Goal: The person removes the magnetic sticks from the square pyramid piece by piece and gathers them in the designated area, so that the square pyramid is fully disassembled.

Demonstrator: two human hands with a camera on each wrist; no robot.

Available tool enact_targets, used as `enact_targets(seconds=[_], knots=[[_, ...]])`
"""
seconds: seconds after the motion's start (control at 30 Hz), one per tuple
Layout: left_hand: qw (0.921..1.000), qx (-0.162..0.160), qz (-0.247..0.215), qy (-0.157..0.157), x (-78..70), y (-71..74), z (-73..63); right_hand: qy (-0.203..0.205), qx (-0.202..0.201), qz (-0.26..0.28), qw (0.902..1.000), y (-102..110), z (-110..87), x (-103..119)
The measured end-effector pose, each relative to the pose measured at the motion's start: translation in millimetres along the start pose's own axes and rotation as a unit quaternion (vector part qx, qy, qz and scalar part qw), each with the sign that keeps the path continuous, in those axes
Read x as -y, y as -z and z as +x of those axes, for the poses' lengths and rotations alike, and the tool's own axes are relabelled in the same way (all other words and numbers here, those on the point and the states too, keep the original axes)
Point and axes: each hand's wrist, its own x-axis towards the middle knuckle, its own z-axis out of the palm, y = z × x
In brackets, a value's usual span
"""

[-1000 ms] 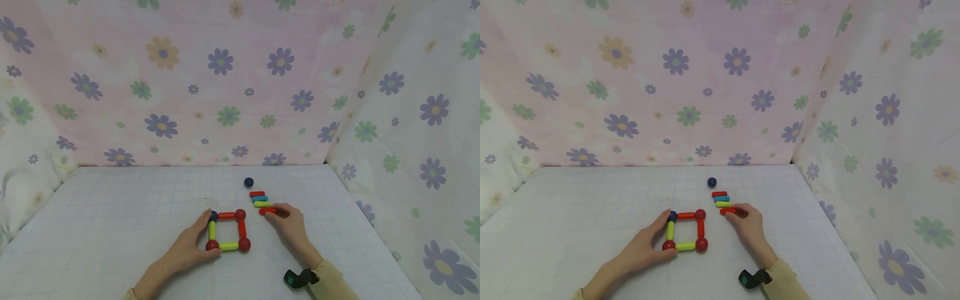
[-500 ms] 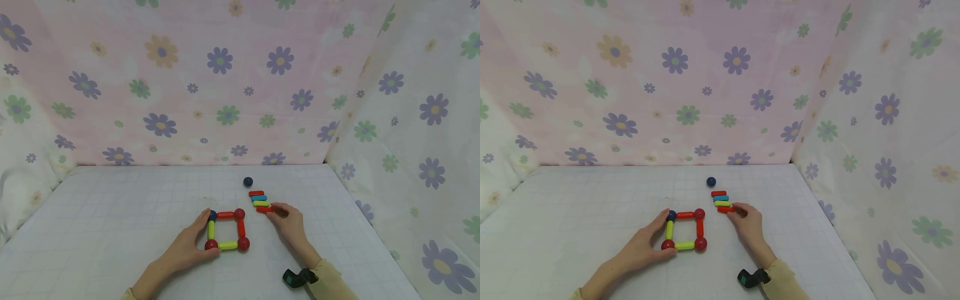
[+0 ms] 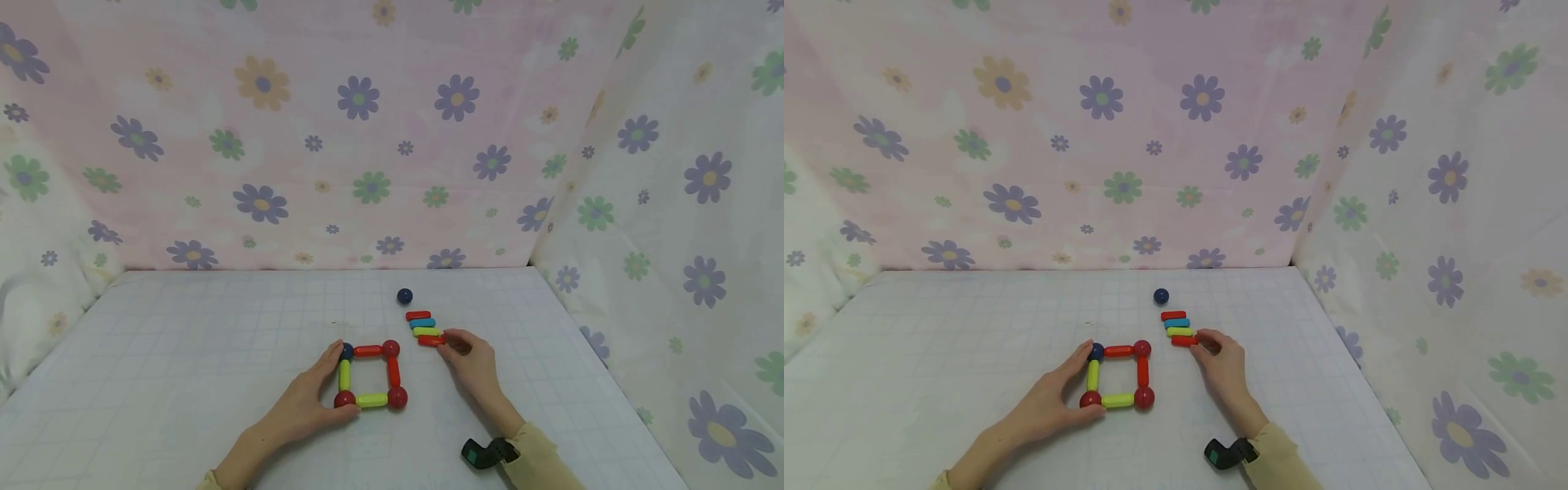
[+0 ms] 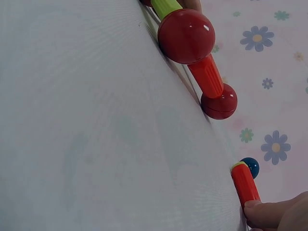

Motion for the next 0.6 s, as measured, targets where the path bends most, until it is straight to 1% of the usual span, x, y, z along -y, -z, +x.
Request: enact_targets(seconds=[0.23, 0.37, 0.5, 0.6], knots=[[1.0000, 0.004, 0.004, 0.003, -1.0, -0.6, 1.4, -0.009, -0.001, -0.007, 0.9999, 1, -1.8, 0], [1.0000, 0.006, 0.006, 0.003, -1.1, -0.9, 2.0, -0.012, -0.002, 0.000, 0.9999, 2, -1.9, 0], [0.9999, 0.003, 0.012, 0.003, -0.5, -0.8, 2.1, -0.014, -0.011, 0.029, 0.9994, 5, -1.2, 4], [0.9999, 0.003, 0.015, 0.004, -0.5, -0.3, 2.1, 0.004, -0.032, 0.054, 0.9980, 9, -0.1, 16]])
